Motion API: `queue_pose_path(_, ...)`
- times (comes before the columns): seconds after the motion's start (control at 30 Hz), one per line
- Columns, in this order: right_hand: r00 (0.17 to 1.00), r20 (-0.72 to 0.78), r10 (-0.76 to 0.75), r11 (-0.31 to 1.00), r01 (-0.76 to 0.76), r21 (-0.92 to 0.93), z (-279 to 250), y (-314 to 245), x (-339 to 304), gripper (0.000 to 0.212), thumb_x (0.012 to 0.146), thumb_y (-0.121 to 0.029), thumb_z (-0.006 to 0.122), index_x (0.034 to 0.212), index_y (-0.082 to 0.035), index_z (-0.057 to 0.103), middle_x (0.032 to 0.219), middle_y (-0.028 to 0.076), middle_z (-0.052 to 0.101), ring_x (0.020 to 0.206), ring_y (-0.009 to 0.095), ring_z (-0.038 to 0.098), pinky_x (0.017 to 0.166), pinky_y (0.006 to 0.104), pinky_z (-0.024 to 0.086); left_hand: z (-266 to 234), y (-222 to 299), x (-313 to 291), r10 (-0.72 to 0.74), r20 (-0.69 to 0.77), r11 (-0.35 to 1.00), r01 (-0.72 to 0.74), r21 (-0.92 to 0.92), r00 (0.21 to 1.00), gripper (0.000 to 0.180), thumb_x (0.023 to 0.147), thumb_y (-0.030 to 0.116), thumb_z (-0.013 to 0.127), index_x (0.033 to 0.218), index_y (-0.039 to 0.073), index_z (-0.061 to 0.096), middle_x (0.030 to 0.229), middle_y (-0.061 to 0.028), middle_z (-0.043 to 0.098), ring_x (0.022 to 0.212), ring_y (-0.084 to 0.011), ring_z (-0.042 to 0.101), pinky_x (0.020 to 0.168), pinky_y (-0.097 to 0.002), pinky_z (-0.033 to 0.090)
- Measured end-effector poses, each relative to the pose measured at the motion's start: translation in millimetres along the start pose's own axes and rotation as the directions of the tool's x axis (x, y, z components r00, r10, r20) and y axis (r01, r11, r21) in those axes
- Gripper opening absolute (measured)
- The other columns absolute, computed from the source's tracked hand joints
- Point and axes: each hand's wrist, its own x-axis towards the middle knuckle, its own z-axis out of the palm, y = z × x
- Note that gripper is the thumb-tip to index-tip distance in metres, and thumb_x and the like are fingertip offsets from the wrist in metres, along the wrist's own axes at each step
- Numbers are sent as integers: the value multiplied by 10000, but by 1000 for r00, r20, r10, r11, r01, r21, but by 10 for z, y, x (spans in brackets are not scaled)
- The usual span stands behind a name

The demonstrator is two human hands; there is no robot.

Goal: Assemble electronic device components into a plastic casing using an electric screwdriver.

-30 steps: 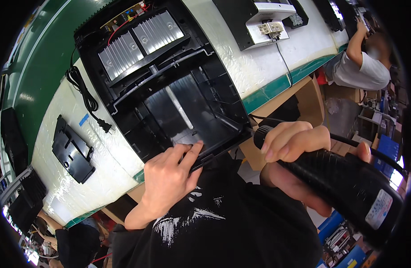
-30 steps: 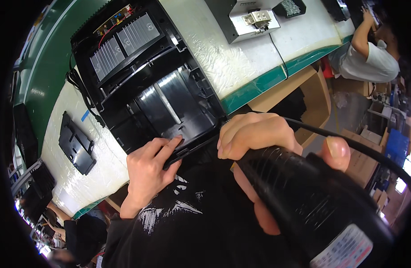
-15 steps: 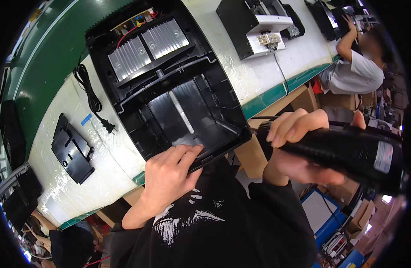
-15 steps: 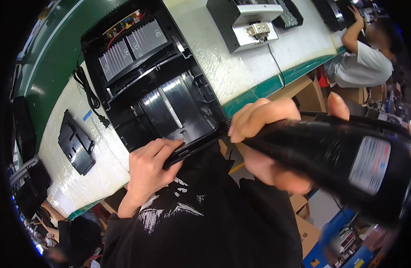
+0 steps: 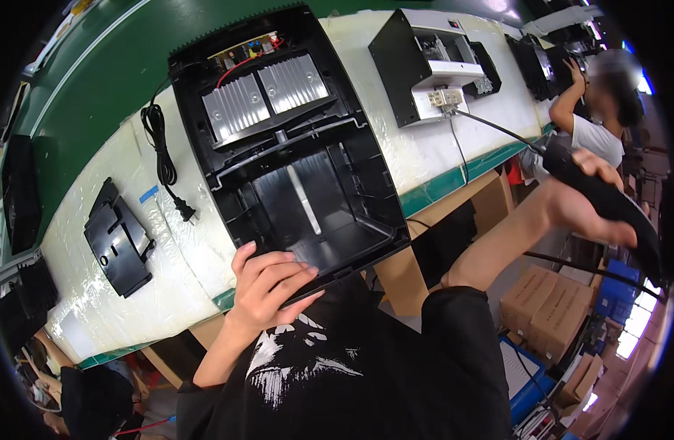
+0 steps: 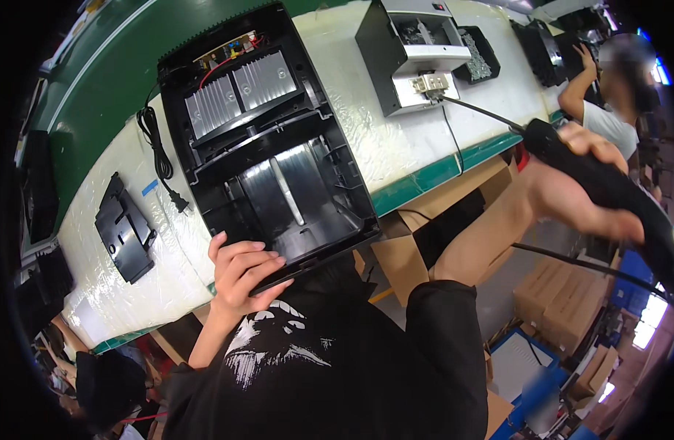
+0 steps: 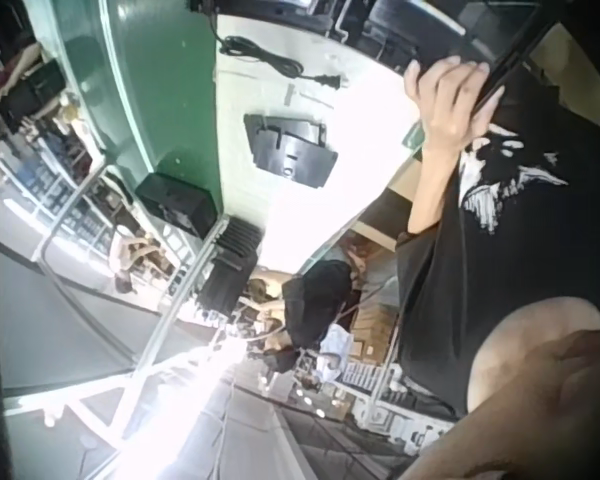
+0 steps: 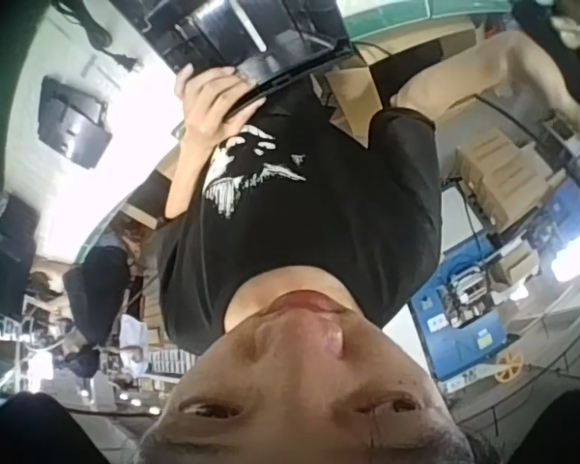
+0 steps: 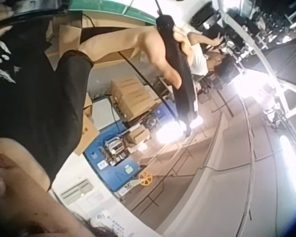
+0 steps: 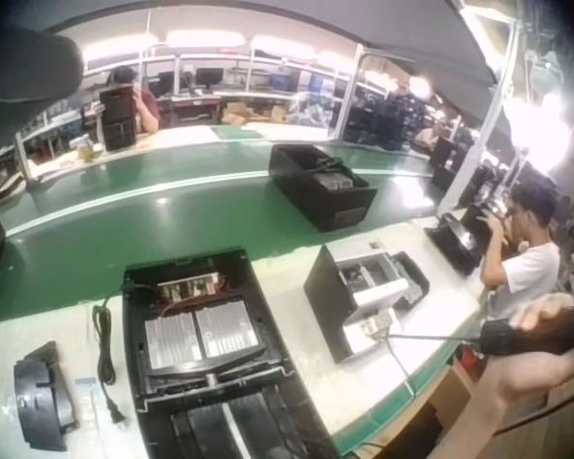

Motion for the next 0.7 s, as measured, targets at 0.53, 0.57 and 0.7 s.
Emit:
queue_pose_path(0.53, 905, 253, 343, 937, -350, -21, 262, 711, 185, 758, 713, -793, 437, 857, -53, 514, 672, 54, 488, 566, 190, 460, 575, 317, 385, -10, 22, 64, -15, 55, 1000, 15, 6, 998, 298, 596, 260, 788, 843, 124, 691, 815, 26, 633, 903, -184, 556, 1029, -416, 222)
queue_pose_path(0.57, 863, 338, 376, 920, -392, -22, 290, 816, 268, 684, 759, -711, 468, 865, -36, 507, 704, 65, 505, 570, 200, 466, 574, 334, 394, 0, 31, 73, -7, 55, 1000, 7, 4, 998, 298, 596, 260, 788, 843, 124, 691, 815, 26, 633, 903, -184, 556, 1029, -416, 222)
queue_pose_path(0.7, 815, 503, 289, 956, -274, -105, 736, 953, 309, 439, 924, -422, 428, 881, 14, 454, 635, 111, 535, 479, 213, 526, 450, 320, 436, 17, 61, 73, -32, 35, 999, 31, 13, 999, 327, 587, 233, 795, 872, 116, 683, 866, 8, 635, 954, -207, 553, 1026, -434, 233)
